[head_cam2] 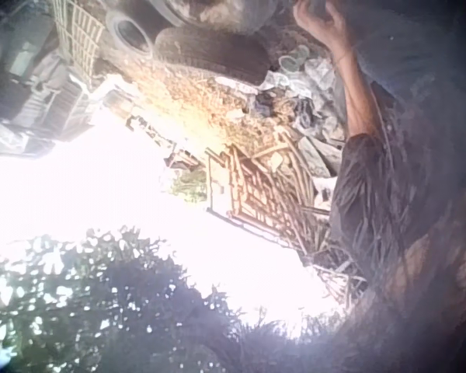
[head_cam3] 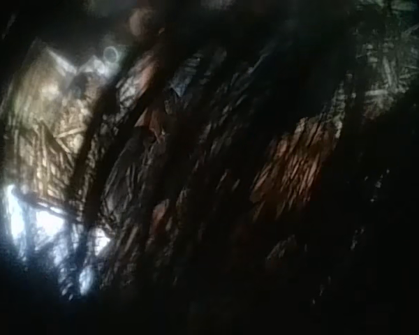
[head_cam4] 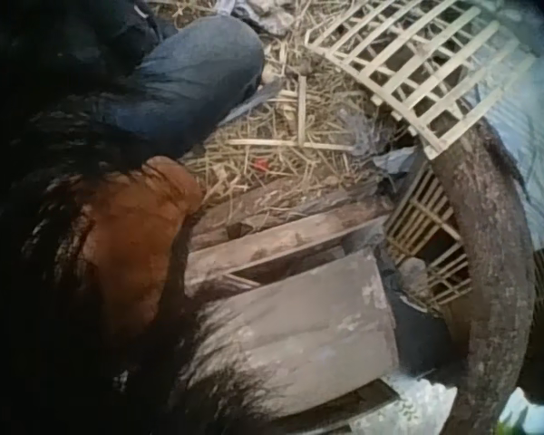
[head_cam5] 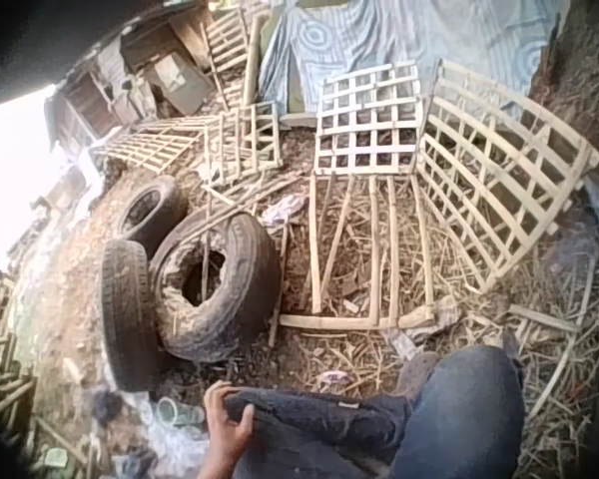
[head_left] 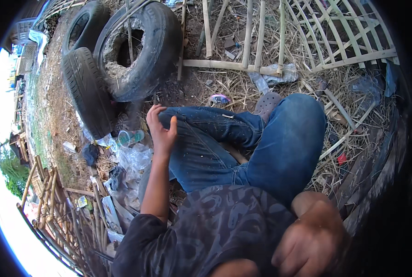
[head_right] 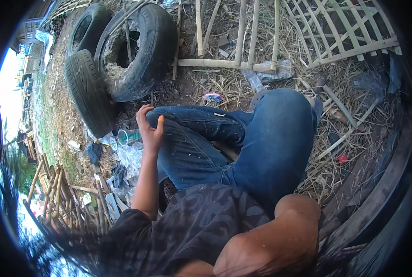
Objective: The person secures bamboo strips together using a thin material and a hammer while sitting on the ground.
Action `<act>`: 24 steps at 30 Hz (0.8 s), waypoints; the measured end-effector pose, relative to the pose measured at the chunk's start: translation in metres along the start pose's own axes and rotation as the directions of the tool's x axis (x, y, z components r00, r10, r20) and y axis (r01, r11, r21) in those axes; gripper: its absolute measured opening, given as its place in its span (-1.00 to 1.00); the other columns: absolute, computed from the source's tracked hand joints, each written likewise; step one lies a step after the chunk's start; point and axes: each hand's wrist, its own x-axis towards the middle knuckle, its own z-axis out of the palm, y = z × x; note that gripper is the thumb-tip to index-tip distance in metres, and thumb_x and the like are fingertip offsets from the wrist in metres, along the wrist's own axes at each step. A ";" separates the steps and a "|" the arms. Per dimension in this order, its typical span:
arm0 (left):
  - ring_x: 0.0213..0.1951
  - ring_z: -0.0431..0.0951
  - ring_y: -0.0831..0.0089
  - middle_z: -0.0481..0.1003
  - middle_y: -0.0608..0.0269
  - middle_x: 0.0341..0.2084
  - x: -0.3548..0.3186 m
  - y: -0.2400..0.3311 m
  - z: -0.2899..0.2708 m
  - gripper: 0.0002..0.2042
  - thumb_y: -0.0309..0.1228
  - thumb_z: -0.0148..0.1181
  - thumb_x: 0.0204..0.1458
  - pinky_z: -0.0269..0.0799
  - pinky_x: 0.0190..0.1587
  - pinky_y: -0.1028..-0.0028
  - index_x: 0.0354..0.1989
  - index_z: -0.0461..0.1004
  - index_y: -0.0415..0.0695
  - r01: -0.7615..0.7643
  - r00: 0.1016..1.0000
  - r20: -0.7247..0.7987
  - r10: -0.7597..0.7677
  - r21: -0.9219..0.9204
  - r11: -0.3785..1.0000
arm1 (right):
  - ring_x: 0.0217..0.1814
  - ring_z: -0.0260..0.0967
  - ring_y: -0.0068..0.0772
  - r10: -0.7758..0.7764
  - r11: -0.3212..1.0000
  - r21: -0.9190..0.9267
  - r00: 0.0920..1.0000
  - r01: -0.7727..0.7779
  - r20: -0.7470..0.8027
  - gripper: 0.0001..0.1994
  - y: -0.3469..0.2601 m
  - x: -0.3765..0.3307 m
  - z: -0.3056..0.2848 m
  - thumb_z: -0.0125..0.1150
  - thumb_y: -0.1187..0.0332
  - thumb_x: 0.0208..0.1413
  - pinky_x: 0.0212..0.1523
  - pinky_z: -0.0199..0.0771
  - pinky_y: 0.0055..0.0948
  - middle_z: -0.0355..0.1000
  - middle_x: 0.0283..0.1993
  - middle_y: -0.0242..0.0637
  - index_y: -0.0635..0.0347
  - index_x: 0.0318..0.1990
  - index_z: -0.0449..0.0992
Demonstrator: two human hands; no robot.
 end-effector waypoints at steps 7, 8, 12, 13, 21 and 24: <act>0.04 0.41 0.07 0.45 0.08 -0.09 -0.008 -0.001 0.017 -0.76 -0.45 0.27 -0.11 0.23 0.16 0.18 -0.22 0.45 -0.15 -0.032 0.999 0.007 0.031 0.110 0.993 | -0.52 0.28 -0.52 0.036 0.999 -0.030 0.997 -0.034 0.063 -0.74 -0.007 0.011 0.006 0.15 0.46 0.02 -0.50 0.27 -0.49 0.29 -0.51 -0.43 0.19 -0.10 0.36; 0.03 0.41 0.07 0.45 0.07 -0.11 -0.009 0.008 0.028 -0.77 -0.45 0.27 -0.11 0.23 0.15 0.18 -0.25 0.46 -0.14 -0.047 0.999 0.004 0.047 0.085 0.995 | -0.53 0.28 -0.52 0.068 0.996 -0.055 0.995 -0.064 0.076 -0.74 -0.013 0.016 0.006 0.15 0.46 0.02 -0.50 0.27 -0.50 0.28 -0.51 -0.44 0.19 -0.10 0.36; 0.00 0.42 0.08 0.45 0.09 -0.16 -0.016 -0.020 0.013 -0.80 -0.46 0.27 -0.12 0.24 0.14 0.19 -0.29 0.45 -0.14 -0.078 0.996 -0.037 0.083 0.130 0.988 | -0.55 0.26 -0.53 0.043 0.999 -0.015 0.997 -0.042 0.068 -0.73 0.006 0.008 0.011 0.14 0.48 0.02 -0.51 0.26 -0.51 0.27 -0.52 -0.44 0.17 -0.10 0.34; 0.00 0.42 0.08 0.45 0.09 -0.16 -0.017 -0.018 0.015 -0.80 -0.46 0.27 -0.12 0.24 0.14 0.19 -0.29 0.45 -0.14 -0.068 0.997 -0.034 0.072 0.114 0.991 | -0.55 0.26 -0.53 0.060 0.998 -0.023 0.995 -0.058 0.078 -0.73 0.006 0.014 0.009 0.14 0.48 0.02 -0.52 0.26 -0.51 0.27 -0.53 -0.45 0.17 -0.10 0.34; -0.06 0.45 0.10 0.46 0.12 -0.24 -0.010 0.003 0.023 -0.81 -0.47 0.29 -0.13 0.29 0.06 0.21 -0.33 0.44 -0.14 -0.045 0.997 -0.056 0.046 0.002 0.999 | -0.59 0.23 -0.55 0.167 0.984 -0.067 0.986 -0.165 0.025 -0.72 -0.018 0.022 -0.010 0.13 0.52 0.01 -0.54 0.25 -0.54 0.24 -0.55 -0.46 0.15 -0.09 0.31; -0.07 0.44 0.08 0.47 0.10 -0.26 -0.008 -0.010 0.010 -0.83 -0.45 0.26 -0.10 0.26 0.07 0.19 -0.32 0.45 -0.15 -0.059 0.998 0.017 0.058 0.113 0.992 | -0.61 0.22 -0.56 0.194 0.975 -0.082 0.973 -0.205 -0.128 -0.71 -0.021 0.012 -0.047 0.13 0.53 0.01 -0.55 0.25 -0.55 0.23 -0.56 -0.47 0.14 -0.09 0.30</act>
